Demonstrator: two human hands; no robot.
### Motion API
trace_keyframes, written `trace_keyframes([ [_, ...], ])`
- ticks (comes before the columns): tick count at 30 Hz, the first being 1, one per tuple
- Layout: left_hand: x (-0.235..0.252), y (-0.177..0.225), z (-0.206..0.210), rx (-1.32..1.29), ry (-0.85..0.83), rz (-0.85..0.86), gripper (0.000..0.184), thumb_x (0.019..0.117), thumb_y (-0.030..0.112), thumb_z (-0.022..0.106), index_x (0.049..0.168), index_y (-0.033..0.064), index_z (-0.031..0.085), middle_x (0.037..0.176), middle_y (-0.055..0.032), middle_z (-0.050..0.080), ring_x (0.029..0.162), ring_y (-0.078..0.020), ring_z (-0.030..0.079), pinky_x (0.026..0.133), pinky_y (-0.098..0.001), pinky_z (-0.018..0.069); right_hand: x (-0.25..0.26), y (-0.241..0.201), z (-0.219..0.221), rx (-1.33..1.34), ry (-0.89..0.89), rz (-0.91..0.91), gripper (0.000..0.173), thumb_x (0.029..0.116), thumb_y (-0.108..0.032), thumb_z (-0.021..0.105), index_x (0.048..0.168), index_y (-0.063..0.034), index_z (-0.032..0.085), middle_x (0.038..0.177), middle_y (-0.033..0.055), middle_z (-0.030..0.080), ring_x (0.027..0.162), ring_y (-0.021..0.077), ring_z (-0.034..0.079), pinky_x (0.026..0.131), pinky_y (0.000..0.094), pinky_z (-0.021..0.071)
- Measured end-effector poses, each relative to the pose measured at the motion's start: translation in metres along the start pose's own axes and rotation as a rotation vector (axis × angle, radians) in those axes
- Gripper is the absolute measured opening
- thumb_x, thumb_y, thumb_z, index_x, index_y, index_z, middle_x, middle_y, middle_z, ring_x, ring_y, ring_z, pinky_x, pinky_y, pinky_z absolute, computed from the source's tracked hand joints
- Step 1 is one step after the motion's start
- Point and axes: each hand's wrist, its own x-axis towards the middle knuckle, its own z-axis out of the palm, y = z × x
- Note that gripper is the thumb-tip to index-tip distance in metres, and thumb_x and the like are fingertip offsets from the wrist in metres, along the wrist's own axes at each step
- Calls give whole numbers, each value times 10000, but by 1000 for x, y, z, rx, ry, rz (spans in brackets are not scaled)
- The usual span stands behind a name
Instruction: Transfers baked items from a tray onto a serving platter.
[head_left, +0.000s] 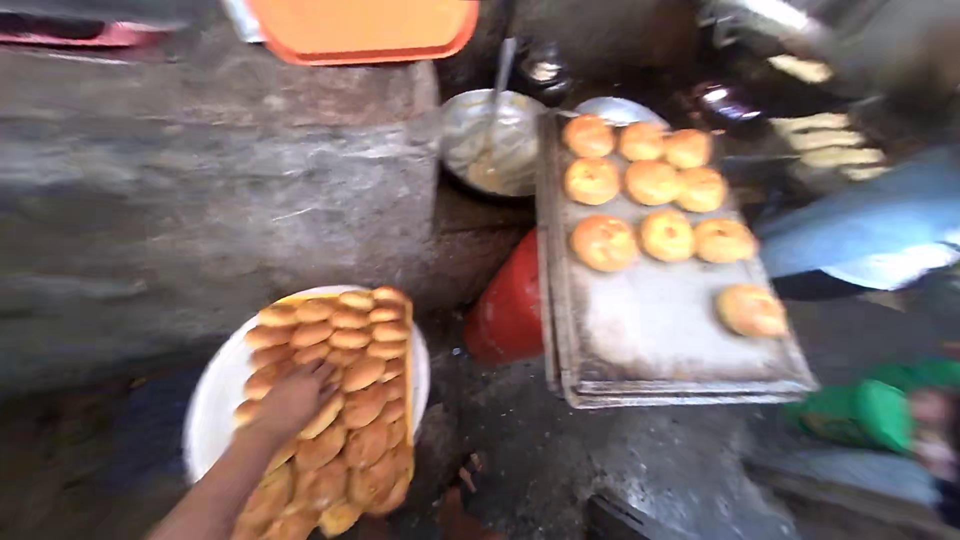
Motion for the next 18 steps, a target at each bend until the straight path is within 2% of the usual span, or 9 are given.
trace_keyframes([
  [2,-3,-4,10,2,88,82,467,1069,292,530,1476,62,532,1484,-286,505,1382,-491,472,1180,-688,259,13,28,-48,-125,46,-73,648,916,-600,624,1406,-198,492,859,-49,711,598,67,653,515,210,555],
  [3,-4,-6,14,-15,142,142,483,1077,278,502,1507,58,497,1508,-304,473,1393,-517,449,1170,-728,223,14,30,-61,-322,121,-81,800,818,-701,672,1407,-189,492,878,-49,693,596,61,635,509,226,548],
  [4,-6,-3,12,-30,131,183,508,1092,285,455,1546,59,441,1544,-299,432,1422,-518,413,1173,-740,182,14,26,-69,-556,184,-52,876,771,-711,657,1427,-156,489,922,-10,680,627,93,627,537,289,546],
  [6,-13,12,-4,-10,9,207,567,1101,370,414,1588,84,369,1600,-244,383,1485,-474,338,1195,-725,129,13,15,-81,-848,163,60,838,809,-549,754,1482,-124,490,1091,197,675,857,347,655,724,604,518],
  [7,-13,15,-4,1,-13,206,585,1093,414,426,1582,96,386,1594,-221,408,1491,-455,338,1206,-711,123,15,14,-86,-945,127,111,795,828,-471,816,1479,-132,511,1114,253,671,936,431,648,781,697,478],
  [9,-9,16,1,-14,19,205,558,1088,404,444,1547,85,446,1553,-217,468,1474,-447,375,1204,-712,142,26,20,-88,-1132,52,208,792,810,-462,865,1462,-147,546,1076,269,687,966,470,647,813,740,460],
  [14,2,21,6,-41,87,188,390,1070,164,517,1436,46,577,1438,-239,579,1407,-447,473,1202,-673,223,53,45,-58,-1275,1,323,882,783,-577,842,1463,-109,532,1148,286,676,1073,501,638,888,738,464],
  [16,6,18,7,-16,70,166,426,1053,192,566,1460,67,558,1473,-212,556,1424,-408,465,1215,-651,218,55,61,-51,-1270,46,271,773,809,-543,835,1421,-144,583,1087,305,688,1029,540,641,841,771,453],
  [18,1,19,0,-7,18,107,530,1060,285,557,1543,90,456,1560,-194,465,1469,-372,410,1237,-608,198,54,80,-55,-1187,81,202,636,857,-499,810,1357,-145,639,1068,325,684,1008,560,638,819,790,444],
])
